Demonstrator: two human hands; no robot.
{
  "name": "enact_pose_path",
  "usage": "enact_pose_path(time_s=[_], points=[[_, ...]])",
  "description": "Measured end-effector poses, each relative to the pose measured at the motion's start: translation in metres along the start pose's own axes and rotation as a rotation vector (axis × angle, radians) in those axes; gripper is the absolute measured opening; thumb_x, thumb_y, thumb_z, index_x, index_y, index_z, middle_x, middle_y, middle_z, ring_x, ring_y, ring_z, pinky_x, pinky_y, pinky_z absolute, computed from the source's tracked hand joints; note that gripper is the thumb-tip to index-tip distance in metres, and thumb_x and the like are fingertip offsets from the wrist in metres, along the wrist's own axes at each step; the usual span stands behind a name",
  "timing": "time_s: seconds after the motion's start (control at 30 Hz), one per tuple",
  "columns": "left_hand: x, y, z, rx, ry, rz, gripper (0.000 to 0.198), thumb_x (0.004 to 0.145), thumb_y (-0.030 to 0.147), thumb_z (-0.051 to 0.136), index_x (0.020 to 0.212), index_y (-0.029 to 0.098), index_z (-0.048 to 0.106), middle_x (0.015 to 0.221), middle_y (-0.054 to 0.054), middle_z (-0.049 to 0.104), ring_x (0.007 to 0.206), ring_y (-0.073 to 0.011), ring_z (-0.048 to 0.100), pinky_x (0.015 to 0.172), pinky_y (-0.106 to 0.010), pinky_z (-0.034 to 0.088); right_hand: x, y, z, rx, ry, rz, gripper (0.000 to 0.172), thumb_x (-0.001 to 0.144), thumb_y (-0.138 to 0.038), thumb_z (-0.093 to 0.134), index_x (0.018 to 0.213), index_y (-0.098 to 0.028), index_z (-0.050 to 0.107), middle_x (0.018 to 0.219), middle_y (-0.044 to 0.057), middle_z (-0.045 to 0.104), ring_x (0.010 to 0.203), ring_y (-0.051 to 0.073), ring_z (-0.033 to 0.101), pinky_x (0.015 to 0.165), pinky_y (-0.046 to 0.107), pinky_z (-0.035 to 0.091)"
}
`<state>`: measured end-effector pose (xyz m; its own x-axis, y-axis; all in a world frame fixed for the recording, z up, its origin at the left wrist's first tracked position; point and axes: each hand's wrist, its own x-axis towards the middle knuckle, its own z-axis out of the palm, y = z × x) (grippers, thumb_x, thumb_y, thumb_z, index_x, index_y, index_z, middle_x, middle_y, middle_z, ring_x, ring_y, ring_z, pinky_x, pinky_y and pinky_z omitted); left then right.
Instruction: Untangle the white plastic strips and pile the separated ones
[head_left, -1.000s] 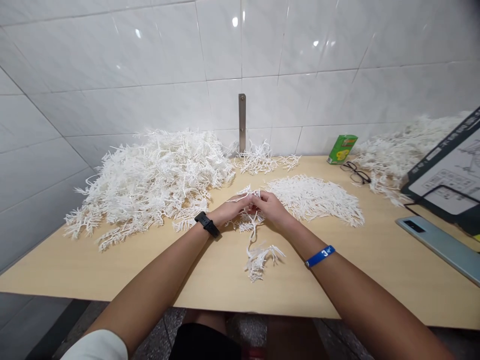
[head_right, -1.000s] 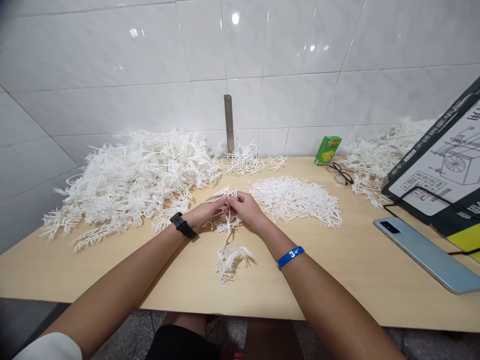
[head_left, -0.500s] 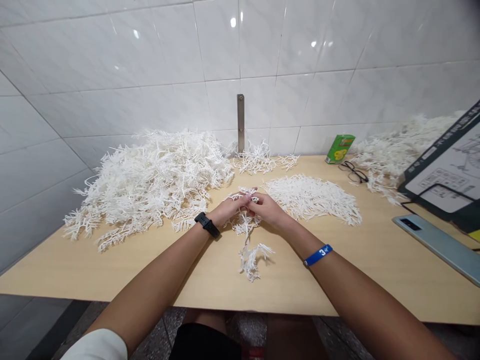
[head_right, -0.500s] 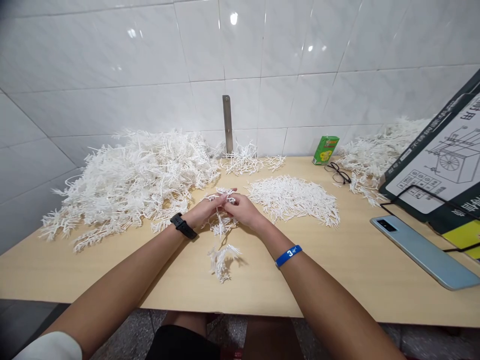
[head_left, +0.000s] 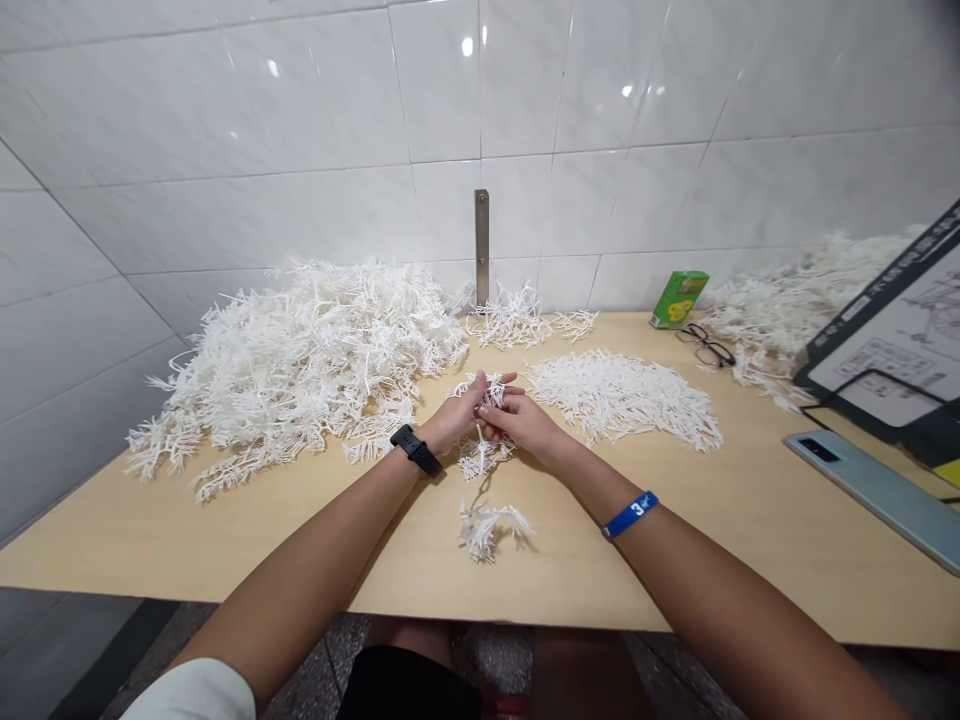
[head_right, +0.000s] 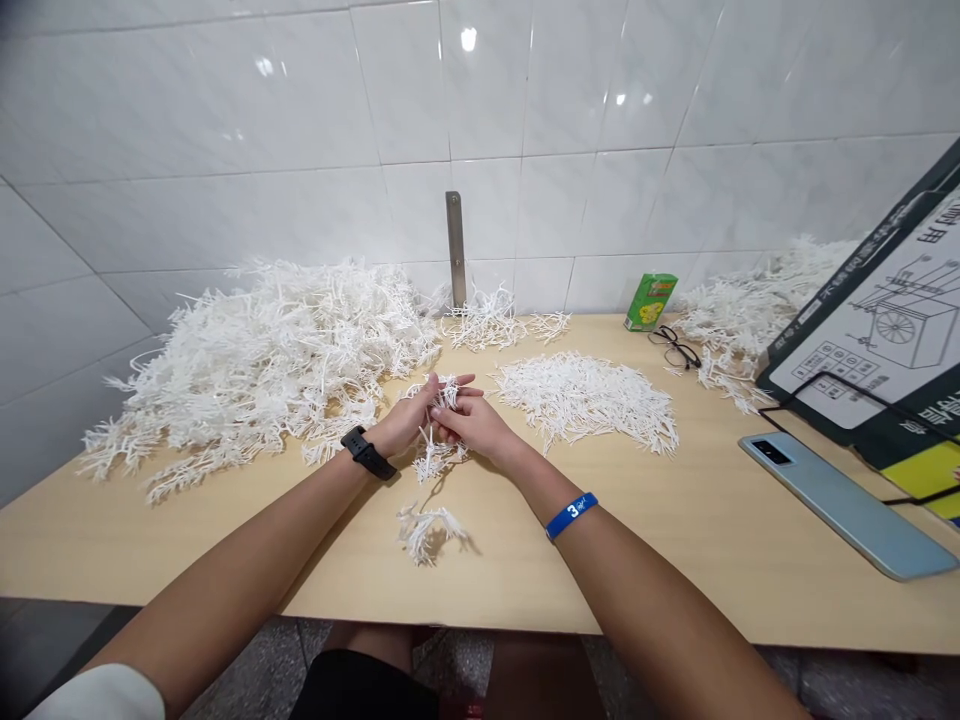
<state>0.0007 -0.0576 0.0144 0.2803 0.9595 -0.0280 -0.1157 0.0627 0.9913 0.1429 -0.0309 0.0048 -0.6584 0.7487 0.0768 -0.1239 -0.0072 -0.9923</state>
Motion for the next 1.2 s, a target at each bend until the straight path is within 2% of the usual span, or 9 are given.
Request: enact_pose_path(time_s=[0.1,0.37,0.63,0.8,0.87,0.97,1.07,1.13,1.2], points=[[0.001,-0.002,0.001,-0.018,0.030,-0.014,0.076,0.088,0.069,0.037,0.134,0.012,0.056,0.056,-0.005,0.063,0.052,-0.0160,0.060,0.058,-0.028,0.048,0.001,0.001,-0.001,0.012,0.010,-0.004,0.043,0.067,-0.053,0.077,0.060,-0.015,0.058,0.054,0.000,0.056,0.050,0.010,0.050,0.052,0.025,0.040],[0.001,0.000,0.007,-0.121,0.101,0.062,0.072,0.087,0.067,0.044,0.124,0.008,0.063,0.048,-0.003,0.057,0.049,-0.0184,0.060,0.057,-0.031,0.050,0.000,-0.003,0.000,-0.017,0.027,-0.054,0.041,0.074,-0.051,0.069,0.058,-0.015,0.059,0.056,0.001,0.056,0.052,0.011,0.051,0.053,0.026,0.042],[-0.004,0.006,0.022,-0.071,0.323,0.055,0.073,0.086,0.069,0.044,0.124,0.009,0.061,0.043,0.000,0.054,0.039,-0.0182,0.054,0.045,-0.029,0.043,-0.004,-0.005,0.004,-0.130,0.006,-0.185,0.034,0.081,-0.035,0.058,0.053,-0.016,0.057,0.062,0.000,0.052,0.054,0.011,0.050,0.053,0.025,0.040],[0.000,0.008,0.010,-0.137,0.475,0.144,0.061,0.087,0.066,0.045,0.111,0.013,0.066,0.047,0.002,0.054,0.046,-0.0137,0.054,0.052,-0.026,0.044,-0.016,-0.002,0.019,-0.098,-0.059,-0.175,0.032,0.081,-0.029,0.055,0.052,-0.017,0.052,0.058,0.000,0.050,0.054,0.010,0.044,0.051,0.025,0.034],[0.001,0.009,0.002,-0.174,0.465,0.190,0.058,0.088,0.064,0.046,0.108,0.013,0.066,0.054,-0.001,0.060,0.054,-0.0134,0.059,0.060,-0.025,0.046,-0.019,-0.003,0.022,-0.120,-0.060,-0.176,0.031,0.083,-0.030,0.055,0.054,-0.017,0.054,0.055,-0.001,0.049,0.053,0.010,0.043,0.051,0.025,0.033],[0.002,0.011,-0.003,-0.239,0.425,0.200,0.055,0.091,0.060,0.043,0.111,0.014,0.066,0.085,-0.009,0.073,0.074,-0.0149,0.066,0.072,-0.026,0.050,-0.016,-0.006,0.015,-0.141,0.121,-0.245,0.033,0.086,-0.035,0.054,0.059,-0.017,0.058,0.057,0.000,0.052,0.055,0.011,0.045,0.054,0.025,0.035],[0.002,0.012,-0.002,-0.267,0.403,0.176,0.053,0.094,0.056,0.039,0.115,0.015,0.065,0.107,-0.013,0.072,0.087,-0.0165,0.067,0.079,-0.028,0.050,-0.005,-0.008,-0.004,-0.113,0.408,-0.269,0.042,0.088,-0.047,0.051,0.061,-0.017,0.060,0.057,0.002,0.055,0.053,0.012,0.048,0.053,0.025,0.037],[0.003,0.012,-0.001,-0.262,0.382,0.153,0.053,0.095,0.055,0.037,0.118,0.015,0.065,0.110,-0.013,0.072,0.090,-0.0174,0.067,0.081,-0.029,0.050,0.002,-0.007,-0.018,-0.086,0.558,-0.172,0.049,0.088,-0.055,0.047,0.060,-0.017,0.060,0.055,0.003,0.057,0.048,0.012,0.047,0.050,0.026,0.037],[0.003,0.012,0.000,-0.254,0.366,0.131,0.053,0.096,0.053,0.036,0.119,0.015,0.065,0.112,-0.014,0.071,0.091,-0.0177,0.067,0.084,-0.030,0.049,0.006,-0.005,-0.027,-0.116,0.600,-0.039,0.056,0.089,-0.060,0.041,0.057,-0.017,0.059,0.053,0.005,0.057,0.044,0.012,0.047,0.049,0.027,0.038]])
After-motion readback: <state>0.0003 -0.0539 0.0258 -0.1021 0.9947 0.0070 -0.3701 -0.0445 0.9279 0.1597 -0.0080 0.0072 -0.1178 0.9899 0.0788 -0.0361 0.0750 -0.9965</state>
